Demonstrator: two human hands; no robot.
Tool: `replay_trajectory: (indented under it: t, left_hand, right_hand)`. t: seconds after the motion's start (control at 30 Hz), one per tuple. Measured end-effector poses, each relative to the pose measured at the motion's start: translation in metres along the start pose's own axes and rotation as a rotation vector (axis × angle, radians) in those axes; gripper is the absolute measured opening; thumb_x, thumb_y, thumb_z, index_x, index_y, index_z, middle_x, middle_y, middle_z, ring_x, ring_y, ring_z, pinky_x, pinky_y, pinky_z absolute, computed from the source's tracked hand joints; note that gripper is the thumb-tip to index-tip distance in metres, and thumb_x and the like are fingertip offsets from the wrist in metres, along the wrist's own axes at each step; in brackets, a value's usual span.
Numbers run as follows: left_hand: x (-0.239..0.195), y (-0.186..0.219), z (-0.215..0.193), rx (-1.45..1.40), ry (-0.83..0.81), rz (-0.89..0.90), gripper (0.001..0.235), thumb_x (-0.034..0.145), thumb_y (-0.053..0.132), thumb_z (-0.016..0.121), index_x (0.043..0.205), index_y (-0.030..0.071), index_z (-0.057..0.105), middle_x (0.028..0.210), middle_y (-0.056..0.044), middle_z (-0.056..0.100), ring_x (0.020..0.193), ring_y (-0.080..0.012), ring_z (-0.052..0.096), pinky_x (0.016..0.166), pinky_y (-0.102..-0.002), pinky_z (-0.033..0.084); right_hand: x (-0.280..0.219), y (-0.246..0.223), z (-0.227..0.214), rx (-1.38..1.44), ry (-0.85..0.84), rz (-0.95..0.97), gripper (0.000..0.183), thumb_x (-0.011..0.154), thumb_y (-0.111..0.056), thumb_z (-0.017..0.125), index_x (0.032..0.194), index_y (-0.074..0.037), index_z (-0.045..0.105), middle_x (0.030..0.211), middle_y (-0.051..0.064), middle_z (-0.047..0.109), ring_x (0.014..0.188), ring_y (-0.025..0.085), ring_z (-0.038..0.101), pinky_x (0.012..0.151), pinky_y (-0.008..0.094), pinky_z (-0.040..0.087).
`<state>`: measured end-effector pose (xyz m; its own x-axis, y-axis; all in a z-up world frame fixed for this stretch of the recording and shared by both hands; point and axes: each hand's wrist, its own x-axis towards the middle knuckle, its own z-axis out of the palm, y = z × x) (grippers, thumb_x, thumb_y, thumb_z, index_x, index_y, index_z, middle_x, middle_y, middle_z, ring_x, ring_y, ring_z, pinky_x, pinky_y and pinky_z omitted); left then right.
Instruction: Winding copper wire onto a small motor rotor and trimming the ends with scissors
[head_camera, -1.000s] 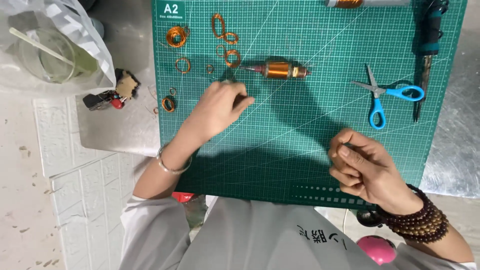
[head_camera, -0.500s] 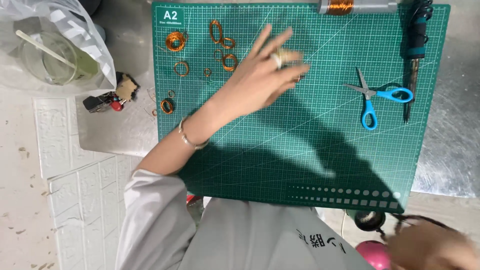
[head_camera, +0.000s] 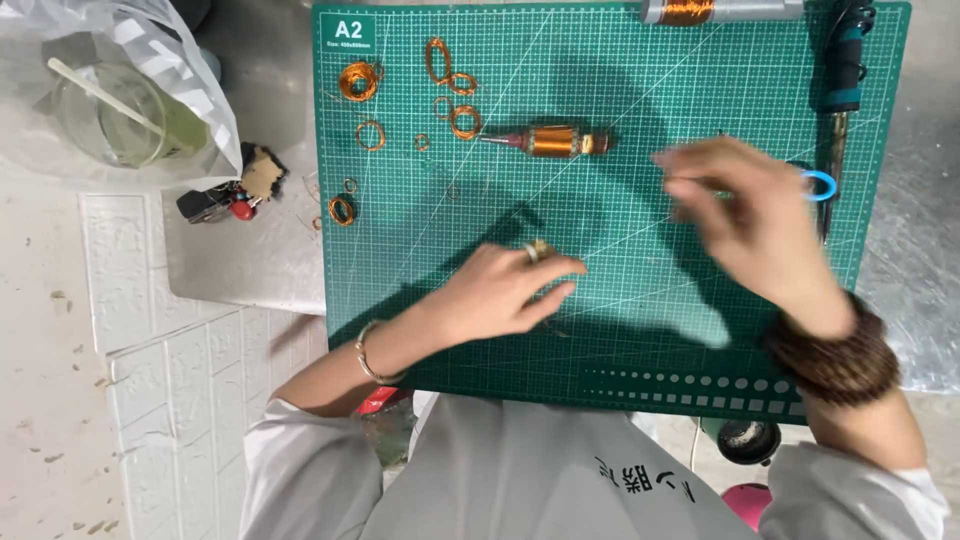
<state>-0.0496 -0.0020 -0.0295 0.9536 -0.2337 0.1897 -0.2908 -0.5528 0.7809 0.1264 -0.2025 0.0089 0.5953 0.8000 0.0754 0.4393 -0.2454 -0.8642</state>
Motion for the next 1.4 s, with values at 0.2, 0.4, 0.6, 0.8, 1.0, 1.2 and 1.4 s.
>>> replay_trajectory:
  t: [0.2, 0.4, 0.6, 0.8, 1.0, 1.2, 1.4]
  left_hand:
    - [-0.009, 0.031, -0.012, -0.028, -0.063, -0.127, 0.041, 0.082, 0.008, 0.048, 0.121, -0.003, 0.052, 0.078, -0.020, 0.062, 0.051, -0.0214, 0.056, 0.046, -0.030, 0.048]
    - [-0.020, 0.021, -0.007, -0.148, -0.119, -0.215, 0.054, 0.077, -0.004, 0.048, 0.131, -0.010, 0.043, 0.094, -0.028, 0.058, 0.066, -0.0284, 0.058, 0.058, -0.036, 0.050]
    - [-0.018, 0.020, -0.014, 0.036, -0.156, -0.287, 0.049, 0.080, -0.015, 0.041, 0.127, -0.007, 0.048, 0.106, -0.029, 0.056, 0.091, -0.0343, 0.061, 0.075, -0.037, 0.054]
    - [-0.020, 0.014, -0.012, -0.159, 0.075, -0.434, 0.050, 0.080, -0.015, 0.040, 0.128, -0.003, 0.047, 0.099, -0.022, 0.052, 0.084, -0.0324, 0.060, 0.071, -0.041, 0.055]
    - [-0.008, -0.005, -0.020, 0.162, 0.301, -0.377, 0.021, 0.097, 0.005, 0.042, 0.108, 0.002, 0.060, 0.062, -0.008, 0.058, 0.039, -0.0110, 0.050, 0.037, -0.021, 0.041]
    - [0.022, -0.028, -0.030, 0.588, 0.454, -0.056, 0.034, 0.089, 0.017, 0.065, 0.120, 0.005, 0.058, 0.108, -0.016, 0.053, 0.099, -0.0302, 0.053, 0.077, -0.039, 0.049]
    - [0.027, -0.038, -0.020, 0.517, 0.281, -0.123, 0.018, 0.089, 0.018, 0.061, 0.101, 0.010, 0.071, 0.105, -0.012, 0.067, 0.107, -0.0295, 0.060, 0.090, -0.040, 0.047]
  right_hand:
    - [0.041, 0.006, 0.050, 0.015, -0.185, -0.076, 0.008, 0.092, 0.007, 0.049, 0.091, 0.007, 0.057, 0.119, 0.030, 0.056, 0.070, 0.029, 0.068, 0.039, 0.026, 0.052]
    - [0.034, 0.006, 0.061, -0.079, -0.095, -0.105, 0.012, 0.094, 0.009, 0.050, 0.085, 0.010, 0.057, 0.111, 0.031, 0.060, 0.072, 0.034, 0.067, 0.048, 0.034, 0.056]
    - [0.025, 0.008, 0.066, -0.130, -0.044, -0.179, 0.009, 0.094, 0.008, 0.054, 0.085, 0.009, 0.055, 0.110, 0.028, 0.062, 0.084, 0.040, 0.066, 0.058, 0.040, 0.058]
    - [0.013, 0.013, 0.071, -0.178, -0.027, -0.261, 0.010, 0.094, 0.004, 0.055, 0.084, 0.006, 0.057, 0.107, 0.023, 0.064, 0.099, 0.039, 0.064, 0.076, 0.041, 0.055]
    - [0.009, 0.005, 0.075, -0.250, -0.003, -0.340, 0.011, 0.093, 0.003, 0.057, 0.082, 0.004, 0.060, 0.101, 0.020, 0.065, 0.101, 0.036, 0.065, 0.078, 0.038, 0.055]
    - [0.007, -0.007, 0.073, -0.489, 0.024, -0.407, 0.007, 0.093, 0.000, 0.055, 0.088, 0.001, 0.060, 0.101, 0.017, 0.064, 0.107, 0.035, 0.063, 0.075, 0.038, 0.057]
    - [0.006, -0.008, 0.073, -0.335, 0.005, -0.336, 0.010, 0.092, -0.002, 0.054, 0.085, 0.002, 0.061, 0.093, 0.015, 0.066, 0.101, 0.034, 0.065, 0.073, 0.038, 0.057]
